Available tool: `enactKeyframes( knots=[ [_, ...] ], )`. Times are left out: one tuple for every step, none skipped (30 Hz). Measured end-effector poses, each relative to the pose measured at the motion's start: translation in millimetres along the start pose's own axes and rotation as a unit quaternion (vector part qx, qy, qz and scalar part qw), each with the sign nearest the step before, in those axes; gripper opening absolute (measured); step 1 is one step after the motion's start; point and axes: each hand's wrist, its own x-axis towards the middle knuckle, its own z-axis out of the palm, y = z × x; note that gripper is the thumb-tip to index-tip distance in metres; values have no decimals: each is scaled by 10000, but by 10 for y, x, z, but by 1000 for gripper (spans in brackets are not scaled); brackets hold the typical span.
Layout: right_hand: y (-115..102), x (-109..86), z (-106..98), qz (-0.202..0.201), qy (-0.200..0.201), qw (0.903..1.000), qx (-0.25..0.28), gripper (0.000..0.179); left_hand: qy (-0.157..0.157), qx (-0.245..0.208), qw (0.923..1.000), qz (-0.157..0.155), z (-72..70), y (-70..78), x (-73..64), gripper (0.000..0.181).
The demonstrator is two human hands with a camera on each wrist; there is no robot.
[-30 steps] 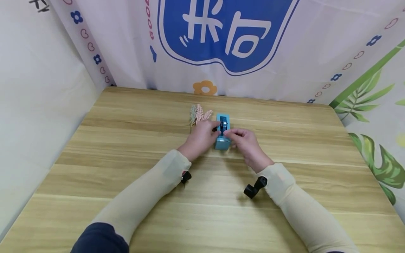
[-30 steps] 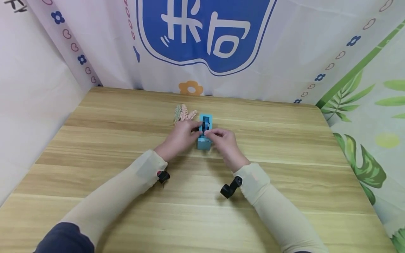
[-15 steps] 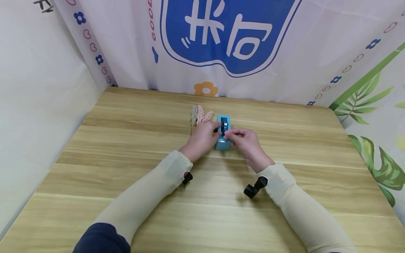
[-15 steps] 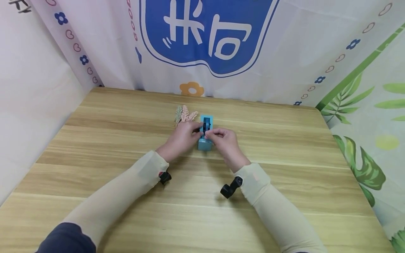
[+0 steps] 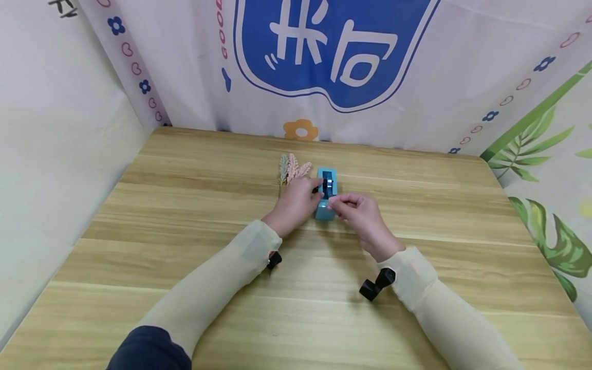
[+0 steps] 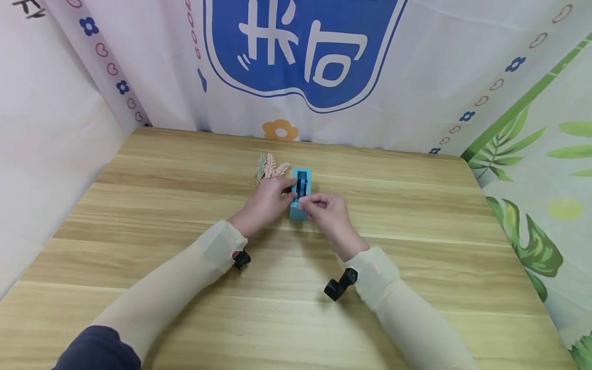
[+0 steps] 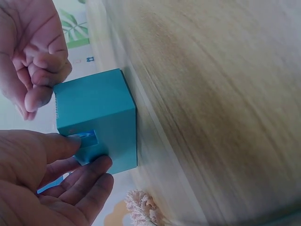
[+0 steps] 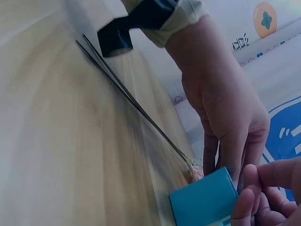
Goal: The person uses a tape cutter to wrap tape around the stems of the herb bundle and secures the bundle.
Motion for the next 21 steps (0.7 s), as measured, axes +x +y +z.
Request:
enactKeyframes(
  knots=[
    [5,-15,6,11,-24,10000,16,16,-10,11,10000,-20,-1,-2,-2,40],
    [9,-30,13,14,-47,10000,36,16,-16,10,10000,-28,-2,-2,-3,40],
    [13,-43,23,11,-61,10000,53,16,-25,10,10000,-43,-4,-1,-5,40],
    [19,-55,32,-10,-74,9999,77,16,-31,6,10000,-52,-5,0,-6,40],
    [27,-66,37,-13,-82,9999,92,16,-32,24,10000,-51,-5,1,-8,40],
    [36,-75,42,-20,-91,9999,103,17,-38,14,10000,-56,-5,2,-9,40],
    [47,-84,46,-23,-95,9999,118,17,-34,37,10000,-52,-5,3,-9,40],
    [59,-90,47,-28,-98,9998,146,17,-30,49,10000,-44,-2,3,-9,40],
    [74,-95,46,-28,-112,9998,177,16,-30,48,10000,-39,1,1,-8,40],
    [89,-101,43,-16,-119,9998,188,16,-31,43,10000,-39,4,0,-8,40],
    [102,-109,43,2,-108,9997,198,15,-29,46,10000,-37,6,0,-8,40],
    [114,-116,43,11,-105,9997,213,15,-30,32,10000,-38,8,0,-7,40],
    [125,-123,43,12,-108,9997,231,15,-29,38,10000,-44,8,1,-7,40],
    [135,-130,46,21,-101,9997,232,15,-25,19,10000,-48,7,1,-7,40],
    [142,-141,49,32,-91,9997,212,15,-26,10,10000,-58,4,4,-7,40],
    [149,-151,54,39,-79,9998,185,17,-28,3,10000,-69,1,8,-10,40],
    [156,-161,57,37,-77,9998,175,19,-26,3,10000,-74,-2,10,-10,40],
    [164,-171,59,47,-81,9998,162,21,-27,-1,10000,-79,-4,12,-12,40],
    [172,-182,60,60,-79,9999,136,23,-29,4,10000,-86,-5,13,-14,40],
    [182,-194,61,83,-71,9999,112,25,-30,13,10000,-82,-6,13,-14,40],
    [191,-204,59,95,-76,9999,92,26,-33,31,10000,-81,-5,13,-16,40]
  ],
)
